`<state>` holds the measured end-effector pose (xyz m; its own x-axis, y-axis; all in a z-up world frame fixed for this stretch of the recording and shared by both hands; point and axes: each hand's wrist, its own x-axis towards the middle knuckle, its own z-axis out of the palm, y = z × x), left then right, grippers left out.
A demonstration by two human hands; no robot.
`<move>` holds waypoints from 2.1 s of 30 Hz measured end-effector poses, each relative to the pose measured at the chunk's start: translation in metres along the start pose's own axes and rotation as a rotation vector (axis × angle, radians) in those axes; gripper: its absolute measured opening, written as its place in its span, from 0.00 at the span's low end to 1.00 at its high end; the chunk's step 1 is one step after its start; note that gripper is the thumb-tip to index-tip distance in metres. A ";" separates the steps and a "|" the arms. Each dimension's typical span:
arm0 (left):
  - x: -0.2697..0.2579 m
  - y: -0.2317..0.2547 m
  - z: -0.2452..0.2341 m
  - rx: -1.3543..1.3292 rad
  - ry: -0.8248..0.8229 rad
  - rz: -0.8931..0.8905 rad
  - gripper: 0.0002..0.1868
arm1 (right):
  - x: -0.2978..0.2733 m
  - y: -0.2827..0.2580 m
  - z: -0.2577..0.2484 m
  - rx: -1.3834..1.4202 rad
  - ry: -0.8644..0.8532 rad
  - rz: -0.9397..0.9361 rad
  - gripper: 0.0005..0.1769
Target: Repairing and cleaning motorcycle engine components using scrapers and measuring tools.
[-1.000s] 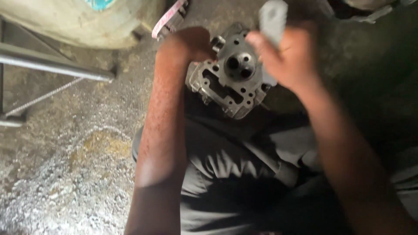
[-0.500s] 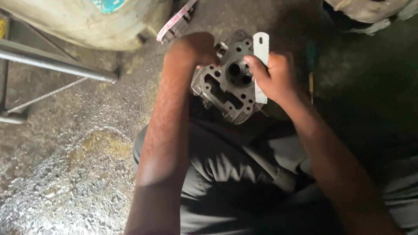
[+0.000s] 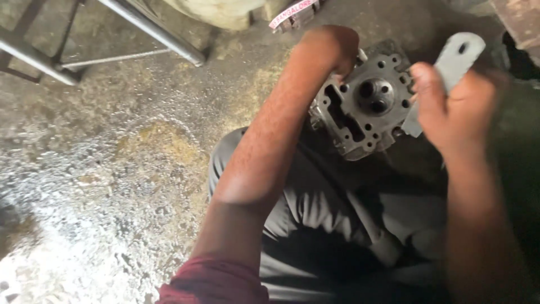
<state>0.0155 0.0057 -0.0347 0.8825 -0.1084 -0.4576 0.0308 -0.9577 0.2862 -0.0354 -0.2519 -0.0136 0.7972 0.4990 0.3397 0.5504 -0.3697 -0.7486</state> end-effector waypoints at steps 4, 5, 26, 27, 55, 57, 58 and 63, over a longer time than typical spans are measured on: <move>-0.017 0.010 -0.011 -0.054 0.041 0.014 0.20 | 0.004 0.017 0.007 -0.145 -0.008 -0.163 0.22; -0.019 0.010 -0.012 -0.035 0.003 0.002 0.19 | 0.005 0.018 0.009 -0.163 -0.021 -0.193 0.20; -0.021 0.013 -0.011 -0.022 -0.055 -0.053 0.19 | 0.001 -0.003 0.000 -0.155 0.007 -0.240 0.18; -0.021 0.015 -0.015 -0.033 -0.050 -0.055 0.19 | 0.001 0.004 0.007 -0.191 -0.036 -0.214 0.19; -0.010 0.010 -0.002 -0.005 -0.020 0.010 0.20 | 0.004 0.022 0.010 0.174 0.147 0.030 0.11; -0.006 0.009 -0.006 0.040 -0.020 0.100 0.22 | 0.005 0.021 0.015 0.043 0.066 0.007 0.12; -0.003 0.010 -0.005 0.047 -0.013 0.107 0.22 | 0.008 0.030 0.011 0.038 0.076 0.003 0.12; -0.002 0.009 0.002 0.039 0.034 0.084 0.23 | 0.016 0.024 -0.004 0.223 0.118 0.090 0.10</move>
<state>0.0128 -0.0033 -0.0326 0.8968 -0.1805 -0.4039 -0.0619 -0.9552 0.2895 -0.0087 -0.2558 -0.0245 0.8712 0.3720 0.3202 0.4180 -0.2204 -0.8813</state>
